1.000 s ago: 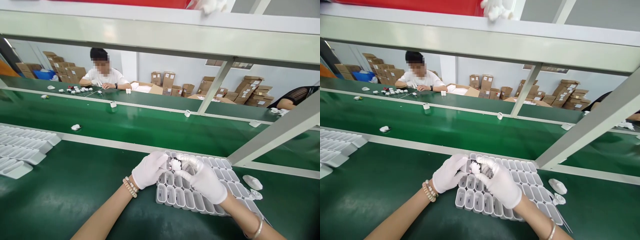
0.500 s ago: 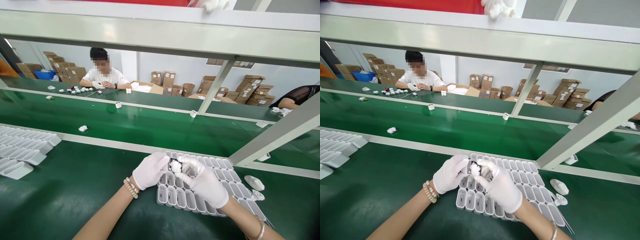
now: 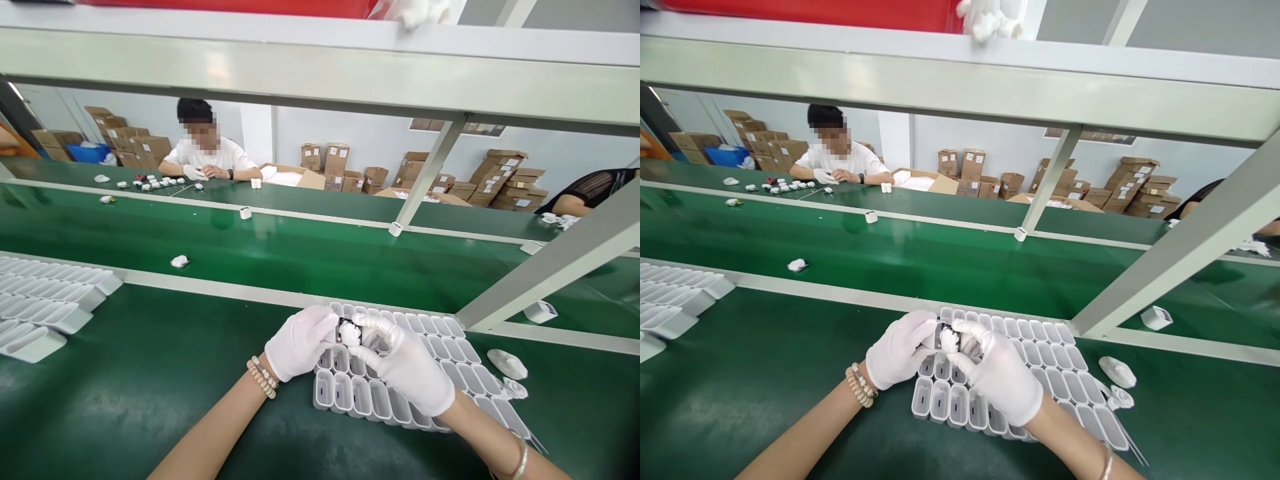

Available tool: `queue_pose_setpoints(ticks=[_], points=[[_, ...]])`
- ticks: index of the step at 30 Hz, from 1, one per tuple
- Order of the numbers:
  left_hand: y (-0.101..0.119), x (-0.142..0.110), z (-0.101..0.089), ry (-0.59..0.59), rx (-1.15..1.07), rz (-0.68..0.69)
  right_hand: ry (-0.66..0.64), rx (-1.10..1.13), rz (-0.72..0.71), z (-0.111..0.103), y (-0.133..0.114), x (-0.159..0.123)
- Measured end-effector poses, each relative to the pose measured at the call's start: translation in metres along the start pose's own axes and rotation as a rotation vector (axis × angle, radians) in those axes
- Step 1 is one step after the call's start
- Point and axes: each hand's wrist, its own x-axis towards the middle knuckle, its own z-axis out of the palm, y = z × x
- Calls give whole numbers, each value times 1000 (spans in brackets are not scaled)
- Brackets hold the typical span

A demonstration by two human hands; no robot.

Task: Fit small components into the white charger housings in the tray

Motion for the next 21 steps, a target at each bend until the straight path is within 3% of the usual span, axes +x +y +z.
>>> queue_pose_setpoints(ticks=[8, 14, 21], points=[[4, 4, -3, -6, 2, -12, -7, 40, -42, 3, -2, 2], [5, -3, -1, 171, 60, -2, -3, 95, -75, 8, 0, 6], [3, -11, 2, 201, 74, -30, 74, 113, -50, 14, 5, 7]])
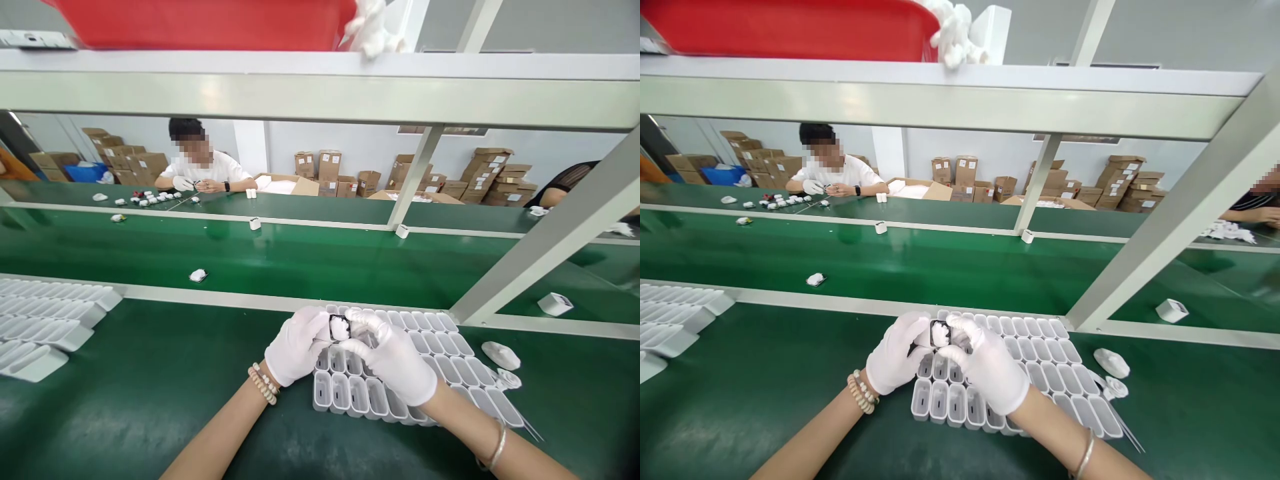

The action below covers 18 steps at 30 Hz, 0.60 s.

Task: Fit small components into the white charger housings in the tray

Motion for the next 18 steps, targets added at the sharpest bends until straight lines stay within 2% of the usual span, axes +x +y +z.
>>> queue_pose_setpoints(ticks=[4, 10, 14, 18], points=[[3, 1, 1, 8, -40, -28, -39, -8, -30, 0, -5, 0], [14, 8, -1, 59, -142, -60, -223, -70, -124, 1, -15, -2], [25, 13, -2, 135, -154, -98, -189, -80, -153, 1, -17, -7], [30, 18, -4, 110, -132, 2, -111, -70, -112, -5, -17, -8]])
